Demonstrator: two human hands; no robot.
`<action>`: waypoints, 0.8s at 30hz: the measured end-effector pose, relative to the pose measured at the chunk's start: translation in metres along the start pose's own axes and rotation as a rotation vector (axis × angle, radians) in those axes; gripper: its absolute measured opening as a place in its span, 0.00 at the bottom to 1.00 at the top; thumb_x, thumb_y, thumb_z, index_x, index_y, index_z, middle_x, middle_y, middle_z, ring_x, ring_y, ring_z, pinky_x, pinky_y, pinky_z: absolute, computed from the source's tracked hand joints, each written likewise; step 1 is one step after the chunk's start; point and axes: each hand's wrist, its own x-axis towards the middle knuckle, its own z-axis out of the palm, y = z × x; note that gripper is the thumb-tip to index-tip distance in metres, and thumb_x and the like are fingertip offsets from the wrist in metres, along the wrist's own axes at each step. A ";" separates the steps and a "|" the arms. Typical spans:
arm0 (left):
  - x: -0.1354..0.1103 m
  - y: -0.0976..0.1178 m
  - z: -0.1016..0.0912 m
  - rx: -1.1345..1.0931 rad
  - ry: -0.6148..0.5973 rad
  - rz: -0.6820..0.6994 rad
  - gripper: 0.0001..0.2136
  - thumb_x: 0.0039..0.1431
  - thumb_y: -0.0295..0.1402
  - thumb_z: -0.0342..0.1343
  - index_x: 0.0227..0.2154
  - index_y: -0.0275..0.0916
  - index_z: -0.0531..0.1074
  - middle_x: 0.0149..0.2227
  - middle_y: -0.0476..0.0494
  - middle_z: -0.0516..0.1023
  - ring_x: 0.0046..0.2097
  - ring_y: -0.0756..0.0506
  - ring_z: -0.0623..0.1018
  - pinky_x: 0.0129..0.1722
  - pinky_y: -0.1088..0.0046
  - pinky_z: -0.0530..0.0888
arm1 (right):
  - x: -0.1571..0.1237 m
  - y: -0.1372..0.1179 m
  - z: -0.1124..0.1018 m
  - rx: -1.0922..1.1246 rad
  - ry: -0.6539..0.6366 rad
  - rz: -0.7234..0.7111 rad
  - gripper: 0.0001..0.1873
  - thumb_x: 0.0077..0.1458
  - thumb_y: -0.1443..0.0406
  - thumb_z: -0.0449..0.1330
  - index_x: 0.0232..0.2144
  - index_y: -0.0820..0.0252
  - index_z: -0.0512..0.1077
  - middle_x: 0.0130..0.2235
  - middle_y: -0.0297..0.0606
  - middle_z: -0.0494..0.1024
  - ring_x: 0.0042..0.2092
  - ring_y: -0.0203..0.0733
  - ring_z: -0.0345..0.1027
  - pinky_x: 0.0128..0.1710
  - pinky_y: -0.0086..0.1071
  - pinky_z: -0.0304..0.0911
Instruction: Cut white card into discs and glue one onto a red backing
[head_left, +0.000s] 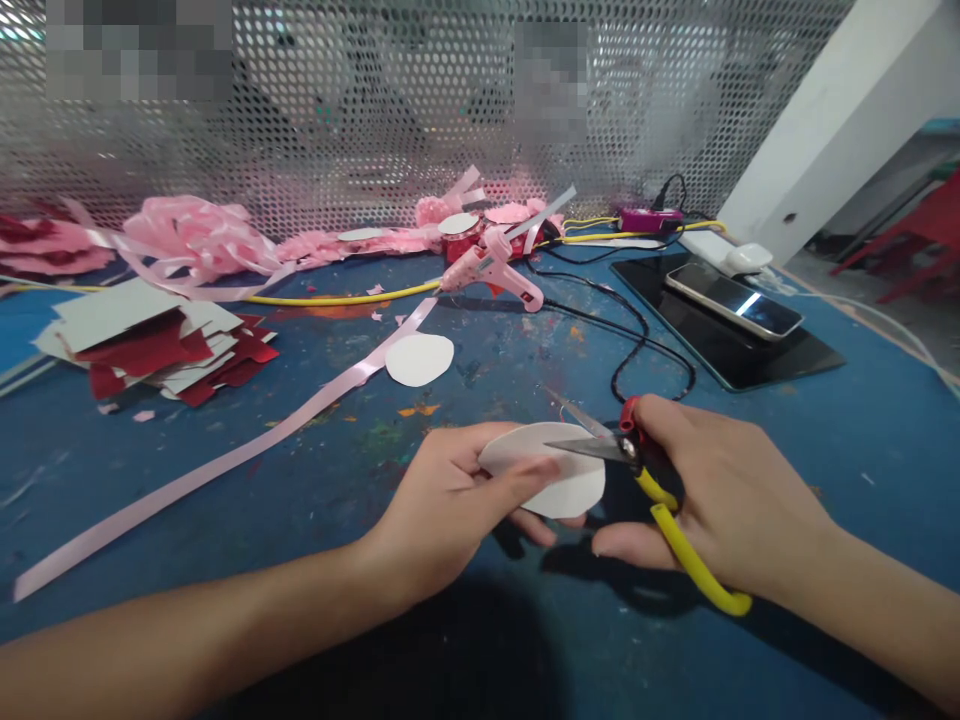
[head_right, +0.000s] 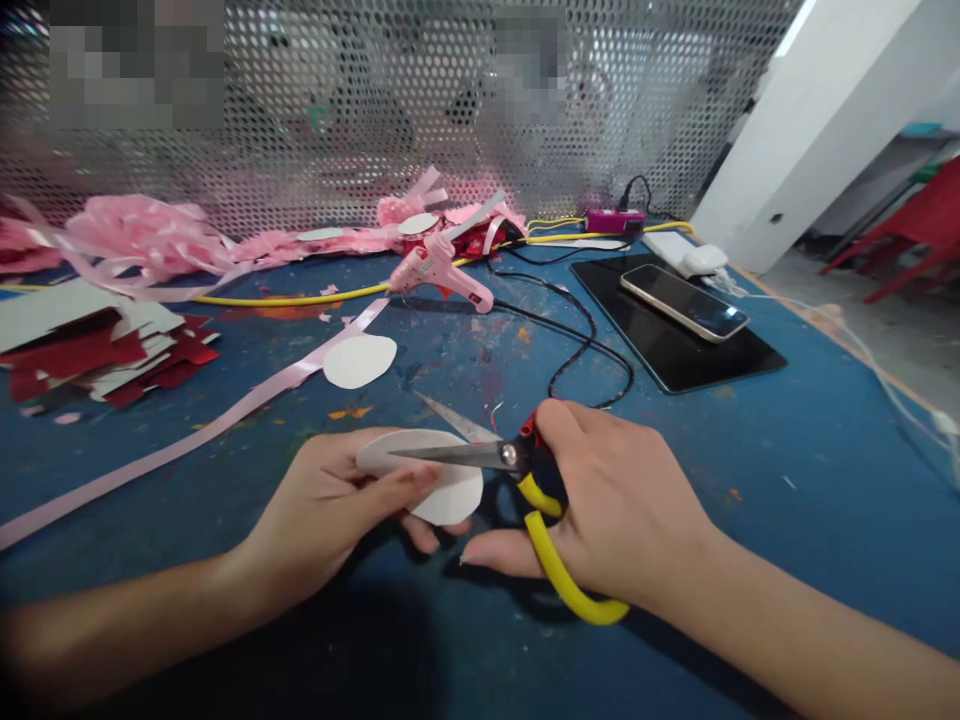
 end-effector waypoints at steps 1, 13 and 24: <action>0.000 0.000 0.000 0.021 -0.010 0.005 0.03 0.51 0.28 0.60 0.28 0.38 0.79 0.24 0.50 0.78 0.24 0.52 0.77 0.22 0.84 0.74 | 0.000 0.000 0.000 0.009 -0.014 -0.008 0.31 0.46 0.36 0.47 0.27 0.58 0.59 0.22 0.33 0.66 0.21 0.39 0.62 0.20 0.29 0.52; -0.002 0.003 0.000 -0.021 -0.074 -0.017 0.04 0.50 0.27 0.59 0.27 0.37 0.79 0.23 0.50 0.78 0.23 0.53 0.76 0.22 0.83 0.74 | -0.005 -0.002 0.000 0.075 0.031 -0.016 0.30 0.46 0.36 0.47 0.21 0.56 0.54 0.16 0.26 0.58 0.16 0.33 0.52 0.18 0.28 0.43; -0.004 0.006 0.000 0.060 -0.119 -0.101 0.04 0.51 0.30 0.59 0.24 0.36 0.76 0.20 0.49 0.77 0.21 0.50 0.76 0.22 0.78 0.74 | 0.002 0.001 -0.004 0.031 -0.014 -0.051 0.27 0.48 0.40 0.49 0.28 0.59 0.59 0.24 0.34 0.65 0.23 0.39 0.60 0.22 0.29 0.52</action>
